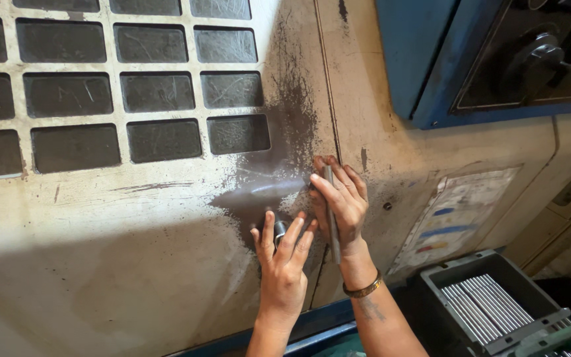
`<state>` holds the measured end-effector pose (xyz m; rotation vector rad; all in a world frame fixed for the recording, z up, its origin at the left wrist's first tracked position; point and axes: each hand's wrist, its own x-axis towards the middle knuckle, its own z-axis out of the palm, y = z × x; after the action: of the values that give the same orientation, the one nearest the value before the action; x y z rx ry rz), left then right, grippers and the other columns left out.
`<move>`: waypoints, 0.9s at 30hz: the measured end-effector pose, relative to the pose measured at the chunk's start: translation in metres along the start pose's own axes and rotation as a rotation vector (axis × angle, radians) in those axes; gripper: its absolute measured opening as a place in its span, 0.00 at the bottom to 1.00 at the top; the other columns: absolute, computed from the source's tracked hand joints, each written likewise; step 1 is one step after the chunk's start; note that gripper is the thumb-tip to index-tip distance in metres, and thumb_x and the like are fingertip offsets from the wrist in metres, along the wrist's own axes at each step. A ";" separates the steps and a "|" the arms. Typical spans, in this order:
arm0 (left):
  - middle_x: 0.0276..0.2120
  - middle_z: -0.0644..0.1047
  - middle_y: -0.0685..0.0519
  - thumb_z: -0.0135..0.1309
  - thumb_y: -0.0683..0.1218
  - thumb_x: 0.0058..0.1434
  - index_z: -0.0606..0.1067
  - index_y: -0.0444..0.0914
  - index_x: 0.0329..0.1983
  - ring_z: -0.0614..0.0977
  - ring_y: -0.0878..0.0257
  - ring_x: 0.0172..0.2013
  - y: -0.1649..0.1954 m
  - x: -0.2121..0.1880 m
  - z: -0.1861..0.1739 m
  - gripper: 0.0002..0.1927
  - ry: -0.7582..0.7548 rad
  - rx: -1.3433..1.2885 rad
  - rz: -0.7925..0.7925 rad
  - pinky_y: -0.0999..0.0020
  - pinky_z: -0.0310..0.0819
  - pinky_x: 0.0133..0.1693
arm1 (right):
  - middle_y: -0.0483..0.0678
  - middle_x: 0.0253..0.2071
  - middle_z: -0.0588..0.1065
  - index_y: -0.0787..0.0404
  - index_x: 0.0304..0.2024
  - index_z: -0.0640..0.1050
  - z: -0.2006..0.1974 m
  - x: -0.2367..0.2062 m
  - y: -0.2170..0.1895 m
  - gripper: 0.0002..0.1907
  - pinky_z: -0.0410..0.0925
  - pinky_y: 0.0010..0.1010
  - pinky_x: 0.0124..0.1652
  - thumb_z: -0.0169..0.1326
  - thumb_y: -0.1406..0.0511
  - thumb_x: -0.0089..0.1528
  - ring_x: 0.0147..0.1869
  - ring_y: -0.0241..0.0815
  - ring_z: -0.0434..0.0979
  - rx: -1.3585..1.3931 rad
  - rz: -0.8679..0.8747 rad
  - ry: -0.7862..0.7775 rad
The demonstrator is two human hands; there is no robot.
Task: The person repeatedly picks up metal rods from a tray, rubs each rod against a fixed metal fixture on a machine, and then wipes the rod with a cloth. The person opens the machine door to place a rod inside, then closes the door and continues the cycle with additional rods.
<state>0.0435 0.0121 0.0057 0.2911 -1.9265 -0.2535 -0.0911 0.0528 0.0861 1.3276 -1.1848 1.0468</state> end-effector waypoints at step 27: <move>0.66 0.70 0.56 0.46 0.29 0.56 0.78 0.45 0.60 0.55 0.45 0.74 -0.003 -0.002 0.002 0.31 0.020 -0.034 0.007 0.35 0.40 0.71 | 0.55 0.56 0.79 0.57 0.52 0.78 0.000 0.001 -0.001 0.10 0.64 0.42 0.67 0.56 0.66 0.69 0.66 0.51 0.78 0.000 0.002 0.001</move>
<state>0.0429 0.0104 0.0025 0.2635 -1.9014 -0.2772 -0.0899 0.0527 0.0870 1.3261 -1.1859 1.0486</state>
